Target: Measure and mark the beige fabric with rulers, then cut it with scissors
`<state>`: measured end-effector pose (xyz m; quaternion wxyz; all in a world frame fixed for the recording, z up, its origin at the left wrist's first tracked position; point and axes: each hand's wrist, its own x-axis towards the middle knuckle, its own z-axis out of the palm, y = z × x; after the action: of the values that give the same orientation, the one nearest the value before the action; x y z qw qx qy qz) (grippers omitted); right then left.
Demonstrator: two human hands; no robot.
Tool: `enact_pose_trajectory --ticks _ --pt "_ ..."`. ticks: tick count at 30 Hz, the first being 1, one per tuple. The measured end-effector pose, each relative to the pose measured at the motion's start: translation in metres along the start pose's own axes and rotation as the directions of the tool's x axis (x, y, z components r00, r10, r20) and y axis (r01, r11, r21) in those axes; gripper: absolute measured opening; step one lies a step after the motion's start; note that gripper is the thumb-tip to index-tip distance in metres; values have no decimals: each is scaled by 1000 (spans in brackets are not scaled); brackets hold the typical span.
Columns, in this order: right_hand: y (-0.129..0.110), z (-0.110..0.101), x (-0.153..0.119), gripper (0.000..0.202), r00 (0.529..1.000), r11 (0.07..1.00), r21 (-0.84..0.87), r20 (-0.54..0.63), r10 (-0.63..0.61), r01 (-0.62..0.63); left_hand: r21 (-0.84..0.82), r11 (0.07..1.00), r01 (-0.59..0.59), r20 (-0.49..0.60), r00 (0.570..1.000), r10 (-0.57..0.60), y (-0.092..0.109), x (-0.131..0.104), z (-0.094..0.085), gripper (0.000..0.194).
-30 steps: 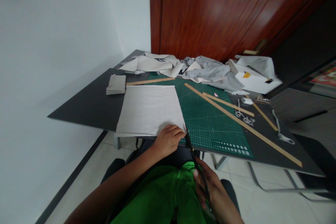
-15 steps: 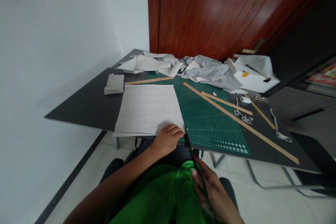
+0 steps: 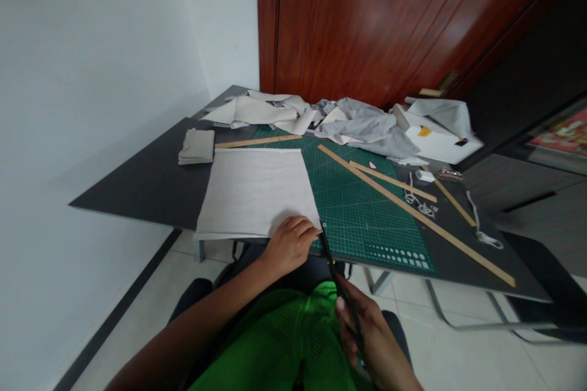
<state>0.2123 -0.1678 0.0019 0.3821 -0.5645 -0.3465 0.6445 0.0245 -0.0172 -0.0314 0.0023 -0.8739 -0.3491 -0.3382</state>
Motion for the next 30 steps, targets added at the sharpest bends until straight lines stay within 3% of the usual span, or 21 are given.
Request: enact_pose_trajectory --ticks 4,7,13,20,24,30 --pt "7 -4 1 105 997 994 103 -66 42 -35 35 986 163 6 987 -163 6 5 -5 8" --pt "15 -11 2 94 995 986 162 -85 53 -38 10 980 200 21 979 -201 6 9 -6 10" --pt "19 -15 3 77 999 979 203 -32 41 -33 -29 990 137 -22 990 -138 1 5 -2 16" --pt "14 -4 4 85 998 990 136 -57 28 -20 18 993 -116 -88 989 117 3 -9 1 22" --pt "5 5 9 80 998 995 101 -59 15 -9 67 991 -118 -161 979 128 5 -13 5 25" --pt "-1 13 13 84 999 997 78 -52 -9 13 51 993 -106 -159 981 113 5 -16 6 22"
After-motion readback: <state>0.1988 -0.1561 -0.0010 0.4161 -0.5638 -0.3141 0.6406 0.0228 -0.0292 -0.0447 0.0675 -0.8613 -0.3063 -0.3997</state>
